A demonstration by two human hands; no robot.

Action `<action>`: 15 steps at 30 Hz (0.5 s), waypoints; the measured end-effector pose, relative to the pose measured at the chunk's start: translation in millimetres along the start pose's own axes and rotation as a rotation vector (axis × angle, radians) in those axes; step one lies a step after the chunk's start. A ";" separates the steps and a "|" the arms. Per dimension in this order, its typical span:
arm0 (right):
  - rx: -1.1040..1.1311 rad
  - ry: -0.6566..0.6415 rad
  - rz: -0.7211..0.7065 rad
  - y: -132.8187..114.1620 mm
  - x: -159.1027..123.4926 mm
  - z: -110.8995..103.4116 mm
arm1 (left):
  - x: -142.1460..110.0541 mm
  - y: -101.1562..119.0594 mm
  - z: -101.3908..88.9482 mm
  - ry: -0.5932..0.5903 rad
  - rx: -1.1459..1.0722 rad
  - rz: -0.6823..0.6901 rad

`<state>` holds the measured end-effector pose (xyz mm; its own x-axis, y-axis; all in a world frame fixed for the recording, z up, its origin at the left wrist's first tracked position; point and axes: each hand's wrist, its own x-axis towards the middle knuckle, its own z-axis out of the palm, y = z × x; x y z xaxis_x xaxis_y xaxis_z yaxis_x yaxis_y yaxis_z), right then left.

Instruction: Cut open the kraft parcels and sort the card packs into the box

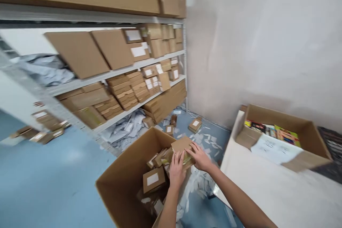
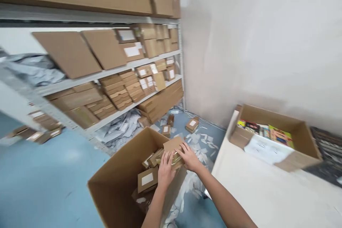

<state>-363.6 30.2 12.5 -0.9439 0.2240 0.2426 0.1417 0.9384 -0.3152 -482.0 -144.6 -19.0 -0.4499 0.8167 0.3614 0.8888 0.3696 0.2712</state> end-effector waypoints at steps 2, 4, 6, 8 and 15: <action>-0.019 0.032 0.091 29.9 -58.5 -11.3 | 0.7 49.5 28.4 -0.031 -0.028 0.076; -0.052 0.072 0.207 63.3 -121.6 -25.0 | 5.3 107.1 61.4 -0.058 -0.052 0.169; -0.094 0.124 0.345 96.5 -186.5 -39.6 | 11.3 170.2 96.6 -0.093 -0.075 0.273; -0.142 0.181 0.486 126.2 -249.4 -51.6 | 15.5 233.7 131.6 -0.139 -0.102 0.376; -0.179 0.278 0.937 180.0 -432.2 -24.7 | -11.4 396.2 226.8 -0.413 -0.212 0.620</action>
<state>77.3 108.8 -126.4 -0.3276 0.9274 0.1803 0.8590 0.3718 -0.3518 -104.8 93.0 -118.0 0.2310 0.9609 0.1526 0.9128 -0.2684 0.3078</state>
